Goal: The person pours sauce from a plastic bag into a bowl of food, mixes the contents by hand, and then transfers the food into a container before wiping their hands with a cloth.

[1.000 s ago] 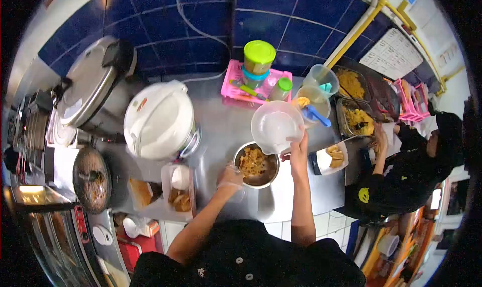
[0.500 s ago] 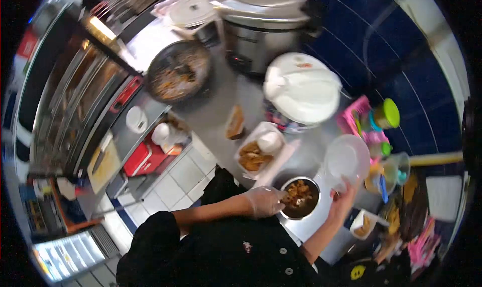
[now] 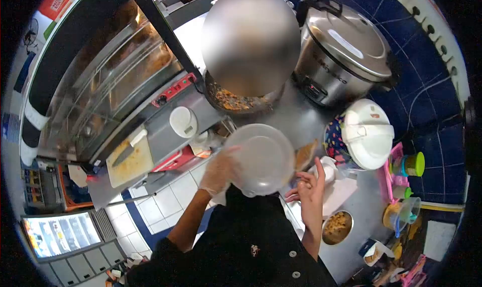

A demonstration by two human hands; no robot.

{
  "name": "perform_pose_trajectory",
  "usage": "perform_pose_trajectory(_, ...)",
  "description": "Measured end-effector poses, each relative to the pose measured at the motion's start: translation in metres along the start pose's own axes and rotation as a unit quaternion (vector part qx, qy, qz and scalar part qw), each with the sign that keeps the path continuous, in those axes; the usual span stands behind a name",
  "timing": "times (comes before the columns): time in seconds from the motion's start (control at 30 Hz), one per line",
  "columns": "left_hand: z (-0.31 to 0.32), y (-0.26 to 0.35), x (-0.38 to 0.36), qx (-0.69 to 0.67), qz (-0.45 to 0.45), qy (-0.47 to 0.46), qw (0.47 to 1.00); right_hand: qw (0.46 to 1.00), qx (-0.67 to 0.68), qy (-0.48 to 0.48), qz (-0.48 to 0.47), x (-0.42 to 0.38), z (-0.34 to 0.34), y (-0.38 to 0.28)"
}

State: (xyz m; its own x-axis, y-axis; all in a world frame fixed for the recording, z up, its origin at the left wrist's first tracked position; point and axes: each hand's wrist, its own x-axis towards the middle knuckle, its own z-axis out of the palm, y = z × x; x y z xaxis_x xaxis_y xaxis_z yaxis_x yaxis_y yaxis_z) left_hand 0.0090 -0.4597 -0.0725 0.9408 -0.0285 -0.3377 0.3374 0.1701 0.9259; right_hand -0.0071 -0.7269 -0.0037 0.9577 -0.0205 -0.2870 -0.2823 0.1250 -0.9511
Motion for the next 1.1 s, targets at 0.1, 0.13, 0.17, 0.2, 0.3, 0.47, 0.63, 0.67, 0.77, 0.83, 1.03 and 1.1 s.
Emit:
perform_pose_trajectory(0.1, -0.098, -0.016, 0.021, -0.008, -0.014, 0.149, 0.989, 0.993, -0.07, 0.091, -0.01, 0.026, 0.036, 0.037)
perform_pose_trajectory(0.13, -0.133, -0.028, 0.029, 0.001, -0.048, 0.201, 0.978, 0.968, -0.179, 0.173, -0.013, 0.034, 0.043, 0.045)
perform_pose_trajectory(0.17, -0.155, -0.032, 0.037, 0.003, -0.053, 0.193, 0.98, 0.924, -0.287, 0.251, -0.012, 0.038, 0.048, 0.05)
perform_pose_trajectory(0.2, -0.176, -0.036, 0.045, 0.006, -0.056, 0.265, 0.963, 0.894, -0.344, 0.287, 0.009, 0.043, 0.056, 0.046)
perform_pose_trajectory(0.3, -0.288, -0.103, 0.076, 0.665, 0.129, 0.262, 0.687, 0.814, -0.463, 0.349, -0.013, 0.062, 0.044, 0.092)
perform_pose_trajectory(0.47, -0.442, -0.25, 0.143, 0.38, 0.248, 0.169, 0.875, 0.783, -0.463, 0.414, -0.029, 0.07, 0.045, 0.097)
perform_pose_trajectory(0.63, -0.349, -0.176, 0.107, 0.037, 0.005, 0.339, 0.94, 0.792, -0.469, 0.388, -0.041, 0.07, 0.035, 0.086)
perform_pose_trajectory(0.67, -0.315, -0.146, 0.091, 0.017, -0.023, 0.375, 0.927, 0.798, -0.468, 0.374, -0.069, 0.068, 0.031, 0.087)
perform_pose_trajectory(0.77, -0.243, -0.082, 0.072, 0.119, 0.021, 0.431, 0.894, 0.841, -0.416, 0.335, -0.086, 0.053, 0.024, 0.062)
perform_pose_trajectory(0.83, -0.197, -0.061, 0.054, 0.236, 0.093, 0.446, 0.858, 0.853, -0.384, 0.334, -0.112, 0.03, 0.018, 0.038)
perform_pose_trajectory(1.03, 0.054, 0.038, 0.03, 0.026, 0.237, -0.235, 0.943, 0.956, -0.226, 0.187, -0.01, -0.081, -0.031, -0.057)
perform_pose_trajectory(1.1, 0.13, 0.042, 0.006, -0.064, 0.166, -0.399, 0.9, 0.971, -0.186, 0.114, -0.094, -0.115, -0.06, -0.067)
